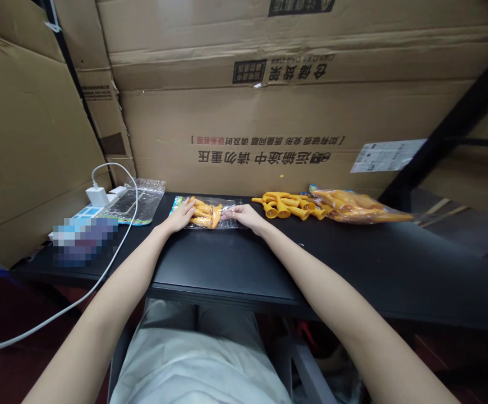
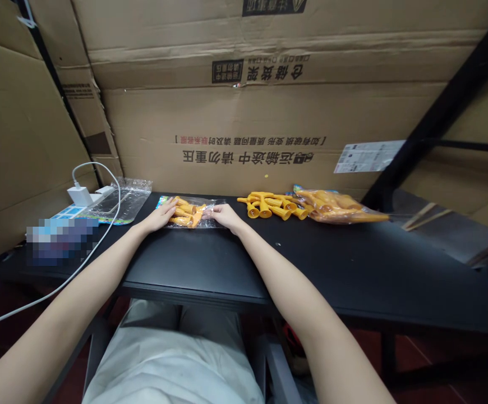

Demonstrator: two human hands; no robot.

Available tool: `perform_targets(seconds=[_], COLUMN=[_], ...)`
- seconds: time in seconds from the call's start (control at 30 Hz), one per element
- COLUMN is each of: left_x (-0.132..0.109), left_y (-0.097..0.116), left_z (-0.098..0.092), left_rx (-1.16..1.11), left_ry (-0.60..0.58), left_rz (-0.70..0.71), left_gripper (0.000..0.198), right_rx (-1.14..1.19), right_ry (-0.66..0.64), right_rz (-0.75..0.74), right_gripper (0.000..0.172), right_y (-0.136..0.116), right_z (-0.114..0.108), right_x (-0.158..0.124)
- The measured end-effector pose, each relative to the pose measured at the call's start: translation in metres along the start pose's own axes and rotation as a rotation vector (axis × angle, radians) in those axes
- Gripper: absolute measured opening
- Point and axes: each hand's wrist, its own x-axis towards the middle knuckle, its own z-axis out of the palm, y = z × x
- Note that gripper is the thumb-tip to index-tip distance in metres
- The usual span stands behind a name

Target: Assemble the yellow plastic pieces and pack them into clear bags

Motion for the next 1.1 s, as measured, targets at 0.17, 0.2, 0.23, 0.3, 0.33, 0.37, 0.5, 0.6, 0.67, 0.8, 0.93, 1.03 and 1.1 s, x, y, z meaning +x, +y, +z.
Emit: perform_targets(seconds=[0.17,0.2,0.23,0.3,0.33,0.37,0.5,0.6,0.67,0.8,0.93,1.03,1.1], left_x=[0.002,0.002,0.002,0.003,0.003,0.004,0.006,0.009,0.011,0.014,0.015,0.015,0.016], left_y=[-0.003,-0.004,-0.005,-0.006,-0.006,-0.007,-0.015,-0.023,-0.029,-0.034,-0.034,-0.034,-0.035], left_z=[0.001,0.002,0.002,0.003,0.003,0.003,0.004,0.005,0.007,0.009,0.01,0.011,0.011], left_rx=[0.012,0.018,0.025,0.04,0.047,0.052,0.046,0.013,-0.004,-0.011,-0.009,-0.011,-0.014], left_ry=[0.009,0.008,0.01,0.025,0.036,0.049,0.095,0.111,0.114,0.106,0.108,0.107,0.107], left_rz=[-0.01,-0.016,-0.024,-0.047,-0.064,-0.085,-0.178,-0.18,-0.146,-0.116,-0.108,-0.109,-0.113], left_gripper=[0.055,0.055,0.055,0.054,0.054,0.054,0.053,0.055,0.054,0.056,0.057,0.057,0.057], right_rx=[-0.061,-0.142,-0.251,-0.53,-0.676,-0.808,-1.106,-1.17,-1.172,-1.087,-0.994,-0.936,-0.894], right_ry=[-0.034,-0.005,0.041,0.166,0.231,0.293,0.459,0.455,0.409,0.351,0.316,0.33,0.335], right_rz=[-0.061,-0.065,-0.069,-0.077,-0.081,-0.079,0.074,0.239,0.294,0.31,0.229,0.133,0.072], right_gripper=[0.022,0.023,0.024,0.027,0.029,0.031,0.036,0.036,0.038,0.046,0.044,0.045,0.047], right_y=[0.004,0.003,0.002,0.0,-0.001,-0.001,0.004,0.011,0.016,0.021,0.026,0.034,0.039], right_z=[-0.001,-0.002,-0.004,-0.011,-0.016,-0.021,-0.042,-0.055,-0.06,-0.065,-0.065,-0.064,-0.065], right_x=[0.004,0.005,0.005,0.004,0.002,0.001,-0.005,-0.005,-0.003,0.0,0.005,0.01,0.014])
